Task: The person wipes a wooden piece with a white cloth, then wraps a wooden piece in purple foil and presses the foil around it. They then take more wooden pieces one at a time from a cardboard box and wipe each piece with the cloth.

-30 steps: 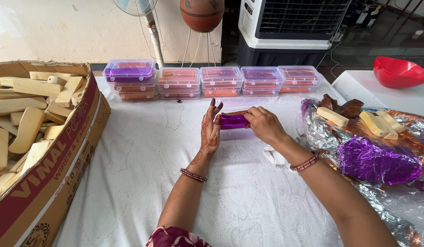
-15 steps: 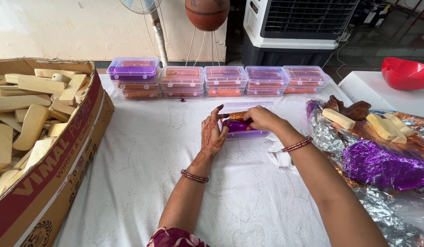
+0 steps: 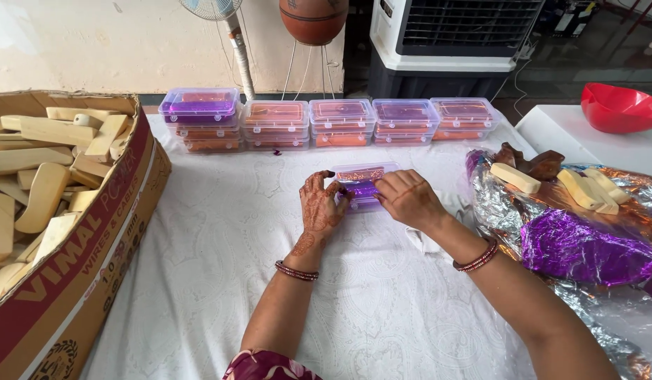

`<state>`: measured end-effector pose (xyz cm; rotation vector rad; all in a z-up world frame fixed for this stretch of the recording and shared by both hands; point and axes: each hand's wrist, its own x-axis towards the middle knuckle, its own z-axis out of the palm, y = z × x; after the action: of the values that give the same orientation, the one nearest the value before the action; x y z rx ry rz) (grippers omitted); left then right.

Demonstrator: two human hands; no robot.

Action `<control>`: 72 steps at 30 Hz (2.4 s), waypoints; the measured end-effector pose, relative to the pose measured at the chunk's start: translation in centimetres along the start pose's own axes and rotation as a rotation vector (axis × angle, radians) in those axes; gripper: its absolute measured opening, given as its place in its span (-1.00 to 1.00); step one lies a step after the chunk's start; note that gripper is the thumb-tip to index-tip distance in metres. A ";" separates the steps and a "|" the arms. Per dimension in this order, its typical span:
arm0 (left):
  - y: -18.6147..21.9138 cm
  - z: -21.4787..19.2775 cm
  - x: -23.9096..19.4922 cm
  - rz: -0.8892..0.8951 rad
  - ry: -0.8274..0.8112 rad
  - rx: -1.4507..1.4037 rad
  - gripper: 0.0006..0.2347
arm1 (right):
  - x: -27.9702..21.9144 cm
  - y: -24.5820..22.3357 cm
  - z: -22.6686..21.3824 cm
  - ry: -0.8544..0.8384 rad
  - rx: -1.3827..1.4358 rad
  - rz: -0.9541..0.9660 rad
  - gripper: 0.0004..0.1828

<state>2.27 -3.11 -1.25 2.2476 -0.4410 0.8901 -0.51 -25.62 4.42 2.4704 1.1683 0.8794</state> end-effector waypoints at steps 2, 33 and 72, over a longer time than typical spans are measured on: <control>0.4 -0.3 0.3 -0.035 -0.038 0.062 -0.75 | 0.7 -0.7 -1.9 0.259 0.106 0.159 -0.68; 2.9 -5.0 -7.3 0.727 -0.542 -0.209 -0.78 | 26.6 1.8 4.6 0.220 0.178 0.340 -0.85; -0.3 -29.7 3.0 0.949 -0.223 1.254 -0.87 | -9.8 -1.0 0.2 -0.428 0.346 0.569 -0.36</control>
<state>-9.54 17.55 16.78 3.3078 -1.4339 1.7138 -5.80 -32.54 -0.26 3.1311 0.5043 0.2283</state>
